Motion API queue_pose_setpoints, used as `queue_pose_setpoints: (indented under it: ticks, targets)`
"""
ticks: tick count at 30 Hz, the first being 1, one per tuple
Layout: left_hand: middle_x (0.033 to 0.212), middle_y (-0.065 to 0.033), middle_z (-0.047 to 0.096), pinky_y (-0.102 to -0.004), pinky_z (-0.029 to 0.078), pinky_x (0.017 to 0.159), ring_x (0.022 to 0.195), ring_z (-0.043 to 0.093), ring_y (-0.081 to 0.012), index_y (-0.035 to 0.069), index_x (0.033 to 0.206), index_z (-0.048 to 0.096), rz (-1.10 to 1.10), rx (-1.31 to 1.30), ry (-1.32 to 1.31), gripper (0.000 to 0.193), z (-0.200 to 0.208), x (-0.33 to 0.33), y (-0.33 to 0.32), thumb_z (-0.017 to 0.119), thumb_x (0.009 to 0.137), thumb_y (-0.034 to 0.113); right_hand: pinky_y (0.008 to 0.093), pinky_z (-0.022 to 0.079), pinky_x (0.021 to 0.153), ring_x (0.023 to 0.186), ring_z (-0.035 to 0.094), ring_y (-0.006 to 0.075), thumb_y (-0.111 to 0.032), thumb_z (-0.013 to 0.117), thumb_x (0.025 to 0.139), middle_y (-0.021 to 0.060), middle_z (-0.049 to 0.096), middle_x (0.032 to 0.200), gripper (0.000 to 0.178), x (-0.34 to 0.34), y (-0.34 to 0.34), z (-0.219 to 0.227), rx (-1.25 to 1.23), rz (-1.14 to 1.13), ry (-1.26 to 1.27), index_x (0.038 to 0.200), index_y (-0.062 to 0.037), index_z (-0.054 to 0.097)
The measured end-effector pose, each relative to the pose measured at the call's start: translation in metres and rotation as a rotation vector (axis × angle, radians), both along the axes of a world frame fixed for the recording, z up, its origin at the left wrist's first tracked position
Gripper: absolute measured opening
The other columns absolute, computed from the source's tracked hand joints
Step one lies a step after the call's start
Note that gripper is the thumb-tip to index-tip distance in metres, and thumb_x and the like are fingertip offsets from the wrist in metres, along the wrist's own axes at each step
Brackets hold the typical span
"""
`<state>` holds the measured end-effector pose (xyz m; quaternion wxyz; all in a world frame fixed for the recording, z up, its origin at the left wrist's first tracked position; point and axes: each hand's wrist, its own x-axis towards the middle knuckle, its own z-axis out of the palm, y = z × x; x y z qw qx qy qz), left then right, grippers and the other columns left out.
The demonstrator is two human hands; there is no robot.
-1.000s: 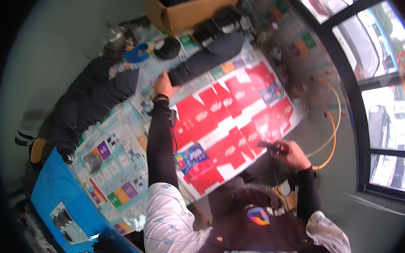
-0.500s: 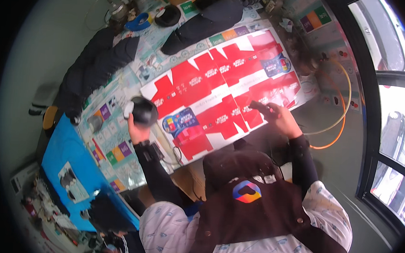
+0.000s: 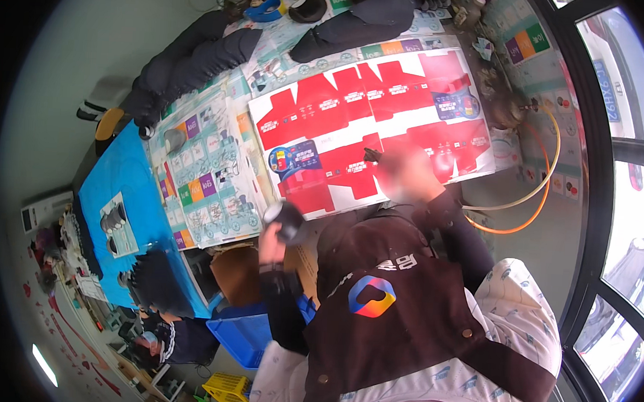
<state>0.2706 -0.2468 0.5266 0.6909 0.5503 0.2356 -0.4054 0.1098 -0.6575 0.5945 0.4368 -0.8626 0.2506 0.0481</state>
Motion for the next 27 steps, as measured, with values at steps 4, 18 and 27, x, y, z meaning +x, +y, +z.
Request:
queue_pose_setpoints:
  ticks: [4, 18, 27]
  targets:
    - [0.103, -0.0172, 0.074, -0.0413, 0.054, 0.082, 0.094, 0.071, -0.0289, -0.005, 0.111, 0.068, -0.283, 0.37, -0.525, 0.032, -0.074, 0.083, -0.065, 0.064, 0.092, 0.02, 0.0506, 0.052, 0.077, 0.092, 0.067, 0.0454, -0.018, 0.062, 0.087, 0.0263, 0.069, 0.093, 0.031, 0.026, 0.026, 0.006, 0.044, 0.052, -0.028, 0.113, -0.0012, 0.067]
    - [0.098, -0.0232, 0.074, -0.0461, 0.054, 0.085, 0.096, 0.071, -0.0409, -0.001, 0.108, 0.071, -0.772, 0.513, -0.849, 0.044, -0.103, 0.098, -0.186, 0.075, 0.085, 0.036, 0.0491, 0.05, 0.072, 0.082, 0.068, 0.039, -0.017, 0.065, 0.083, 0.0207, 0.068, 0.082, 0.026, 0.042, 0.047, 0.028, -0.183, -0.096, 0.189, 0.106, -0.0048, 0.067]
    - [0.1, -0.0262, 0.071, -0.0516, 0.053, 0.086, 0.097, 0.067, -0.046, -0.003, 0.103, 0.066, -0.746, 0.615, -0.951, 0.04, -0.119, 0.112, -0.211, 0.073, 0.085, 0.032, 0.0511, 0.051, 0.075, 0.087, 0.067, 0.0435, -0.019, 0.063, 0.086, 0.0229, 0.069, 0.086, 0.026, 0.079, 0.056, 0.019, -0.045, -0.086, 0.14, 0.108, -0.0056, 0.067]
